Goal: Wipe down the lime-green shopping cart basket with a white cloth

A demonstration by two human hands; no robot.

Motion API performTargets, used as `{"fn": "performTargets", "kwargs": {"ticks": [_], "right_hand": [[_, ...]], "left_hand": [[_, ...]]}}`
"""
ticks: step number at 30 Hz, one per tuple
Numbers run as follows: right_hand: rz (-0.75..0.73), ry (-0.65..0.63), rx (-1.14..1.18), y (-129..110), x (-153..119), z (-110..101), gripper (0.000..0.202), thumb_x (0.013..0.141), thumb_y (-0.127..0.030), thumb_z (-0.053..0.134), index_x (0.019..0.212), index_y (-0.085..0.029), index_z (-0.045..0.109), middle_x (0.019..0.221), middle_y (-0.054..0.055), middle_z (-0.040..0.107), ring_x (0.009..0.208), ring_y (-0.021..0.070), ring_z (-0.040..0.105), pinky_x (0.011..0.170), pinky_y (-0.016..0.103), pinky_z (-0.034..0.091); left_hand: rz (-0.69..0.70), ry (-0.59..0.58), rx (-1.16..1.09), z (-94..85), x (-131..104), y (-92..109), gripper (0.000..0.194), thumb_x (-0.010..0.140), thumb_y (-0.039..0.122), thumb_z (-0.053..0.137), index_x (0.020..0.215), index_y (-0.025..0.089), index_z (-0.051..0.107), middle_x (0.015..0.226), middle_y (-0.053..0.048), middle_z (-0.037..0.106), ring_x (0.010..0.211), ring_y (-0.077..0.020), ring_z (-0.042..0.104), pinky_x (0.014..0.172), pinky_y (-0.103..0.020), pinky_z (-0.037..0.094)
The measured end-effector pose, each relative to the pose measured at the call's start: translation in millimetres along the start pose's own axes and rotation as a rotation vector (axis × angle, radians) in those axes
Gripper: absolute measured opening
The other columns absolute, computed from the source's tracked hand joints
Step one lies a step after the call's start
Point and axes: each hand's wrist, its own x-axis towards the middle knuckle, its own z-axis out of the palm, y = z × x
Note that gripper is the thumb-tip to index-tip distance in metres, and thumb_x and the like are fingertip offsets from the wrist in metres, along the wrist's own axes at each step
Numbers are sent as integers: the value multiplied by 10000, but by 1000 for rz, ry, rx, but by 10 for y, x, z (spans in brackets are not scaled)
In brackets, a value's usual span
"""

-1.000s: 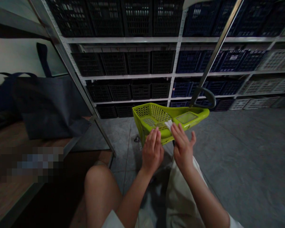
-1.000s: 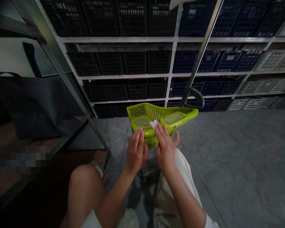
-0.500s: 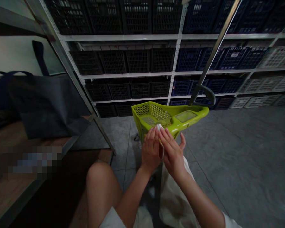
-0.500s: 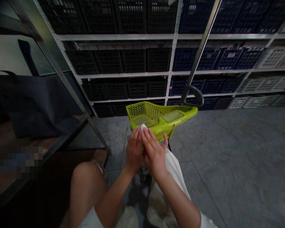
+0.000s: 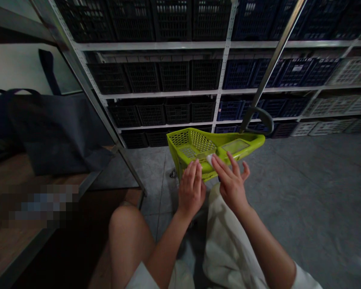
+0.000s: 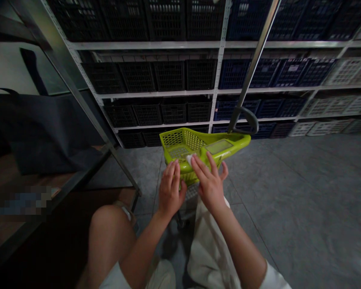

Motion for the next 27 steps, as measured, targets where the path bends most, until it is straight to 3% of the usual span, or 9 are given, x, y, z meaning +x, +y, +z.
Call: {"fn": "performTargets", "kwargs": {"ticks": [3, 5, 10, 12, 16, 20, 22, 25, 27], "right_hand": [[159, 62, -22, 156, -4, 5, 870, 742, -27, 388, 1549, -345, 326, 1507, 17, 522, 1540, 288, 145, 1159, 618, 63], [213, 64, 3, 91, -7, 18, 882, 736, -26, 372, 1561, -329, 302, 1531, 36, 491, 1547, 293, 105, 1154, 631, 76], [52, -37, 134, -380, -62, 37, 824, 832, -44, 343, 1601, -272, 154, 1578, 78, 419, 1536, 226, 185, 1183, 517, 128], [-17, -75, 143, -462, -85, 21, 811, 844, -56, 361, 1600, -260, 151, 1589, 80, 399, 1539, 223, 173, 1189, 503, 115], [-33, -97, 83, -256, -103, -17, 853, 800, -32, 379, 1590, -300, 200, 1580, 38, 419, 1551, 256, 95, 1188, 563, 52], [127, 20, 23, 84, -75, -2, 882, 748, -18, 371, 1565, -340, 285, 1544, 12, 475, 1549, 283, 93, 1169, 625, 38], [219, 67, 3, 94, -63, 23, 876, 740, -22, 367, 1554, -342, 316, 1540, 14, 480, 1549, 291, 89, 1160, 637, 47], [274, 70, 19, -175, -83, 71, 870, 761, -32, 355, 1580, -306, 249, 1581, 44, 415, 1550, 275, 99, 1167, 605, 91], [218, 28, 63, -425, -115, 94, 863, 789, -40, 349, 1599, -282, 177, 1599, 64, 383, 1547, 248, 129, 1178, 558, 120]], "left_hand": [[3, -20, 6, -7, 8, 18, 682, 938, 86, 423, 1578, 117, 192, 1491, -181, 501, 1467, -272, 375, 1155, -473, 420], [-5, -21, 8, 0, 11, 40, 682, 936, 85, 425, 1577, 112, 193, 1489, -181, 503, 1472, -268, 365, 1157, -467, 418], [-32, 8, 7, 30, -5, 61, 644, 965, 134, 431, 1571, 128, 211, 1468, -177, 522, 1468, -263, 373, 1146, -475, 430], [-28, 24, 2, 28, -15, 47, 642, 969, 156, 447, 1569, 130, 218, 1456, -178, 530, 1463, -265, 379, 1142, -477, 433], [-8, 28, 5, -10, -15, 18, 657, 948, 108, 447, 1567, 113, 225, 1454, -192, 527, 1471, -272, 364, 1143, -476, 428], [5, -13, 12, -37, 5, 22, 669, 950, 101, 420, 1578, 121, 190, 1485, -182, 506, 1465, -273, 377, 1146, -473, 426], [6, -11, 17, -28, 11, 36, 668, 949, 94, 415, 1578, 121, 193, 1484, -179, 510, 1463, -270, 381, 1147, -467, 425], [-2, 8, 20, -6, 4, 55, 669, 945, 88, 423, 1575, 107, 199, 1472, -185, 520, 1475, -263, 361, 1152, -456, 418], [-11, 10, 19, 2, -10, 55, 655, 956, 109, 435, 1571, 99, 209, 1463, -191, 525, 1479, -262, 351, 1157, -456, 412]]}}
